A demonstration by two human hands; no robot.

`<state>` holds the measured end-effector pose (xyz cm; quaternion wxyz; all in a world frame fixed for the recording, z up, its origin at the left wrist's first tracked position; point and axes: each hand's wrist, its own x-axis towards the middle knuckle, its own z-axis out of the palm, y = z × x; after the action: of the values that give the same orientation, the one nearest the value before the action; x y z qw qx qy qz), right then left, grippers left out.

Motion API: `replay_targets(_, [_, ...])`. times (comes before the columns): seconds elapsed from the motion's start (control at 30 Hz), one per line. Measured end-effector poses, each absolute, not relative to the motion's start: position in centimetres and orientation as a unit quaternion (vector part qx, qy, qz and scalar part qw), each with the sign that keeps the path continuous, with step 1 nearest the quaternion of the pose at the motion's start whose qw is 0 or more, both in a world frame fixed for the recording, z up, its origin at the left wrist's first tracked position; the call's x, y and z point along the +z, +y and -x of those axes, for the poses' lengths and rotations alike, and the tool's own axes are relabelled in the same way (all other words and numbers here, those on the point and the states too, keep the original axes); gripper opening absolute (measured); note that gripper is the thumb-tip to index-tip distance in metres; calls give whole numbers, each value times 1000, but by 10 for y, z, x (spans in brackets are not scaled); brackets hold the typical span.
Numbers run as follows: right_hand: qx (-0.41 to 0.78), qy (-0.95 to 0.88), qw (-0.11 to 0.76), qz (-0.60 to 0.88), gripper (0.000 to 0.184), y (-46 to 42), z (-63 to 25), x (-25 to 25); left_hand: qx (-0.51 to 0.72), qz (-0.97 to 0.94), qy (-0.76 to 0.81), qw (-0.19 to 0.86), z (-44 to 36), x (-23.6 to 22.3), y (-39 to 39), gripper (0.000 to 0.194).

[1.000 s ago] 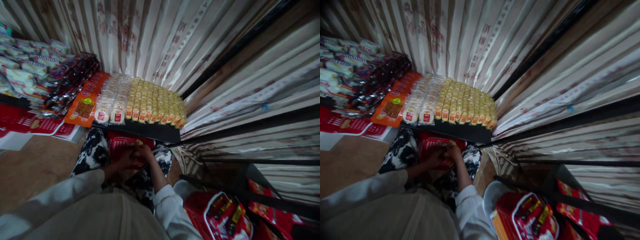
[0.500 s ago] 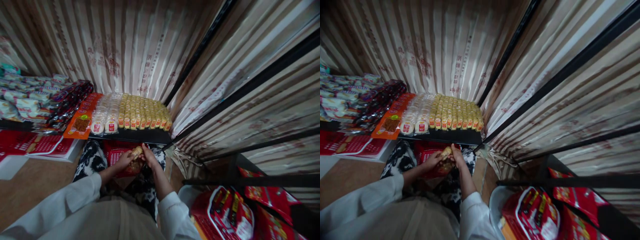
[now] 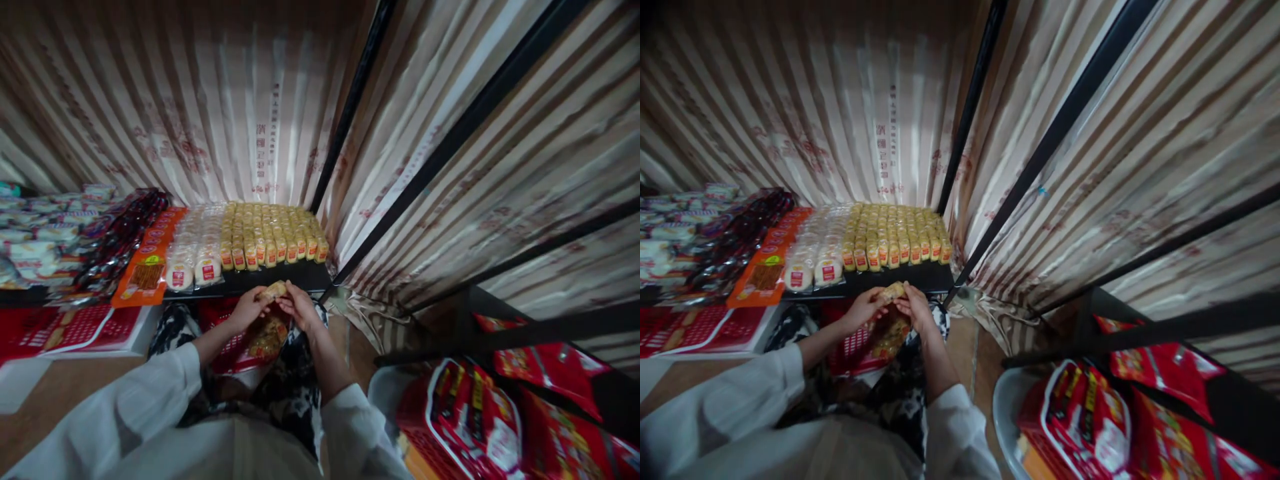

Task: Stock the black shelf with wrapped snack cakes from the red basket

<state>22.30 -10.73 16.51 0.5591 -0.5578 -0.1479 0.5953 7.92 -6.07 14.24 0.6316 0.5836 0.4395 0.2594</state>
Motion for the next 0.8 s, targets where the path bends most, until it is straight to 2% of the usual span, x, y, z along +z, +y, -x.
replay_targets(0.2, [599,-136,605,507,31,-105,-243,167,312,-734,418,436,-97,154,-44,27])
replay_targets(0.3, [578,-146,629,500,26,-104,-253,166,320,-768,391,394,-109,162,-39,30])
replay_targets(0.43, [554,-143,661,485,20,-100,-265,163,332,-756,379,418,-125,170,-35,39])
replay_targets(0.53, [522,-153,676,498,26,-96,-274,156,349,-681,394,510,-137,167,-30,44])
replay_targets(0.63, [489,-158,680,523,35,-90,-281,146,332,-601,418,595,-150,160,-22,39])
replay_targets(0.8, [479,-158,681,531,44,-81,-294,128,317,-575,460,597,-171,150,-10,36])
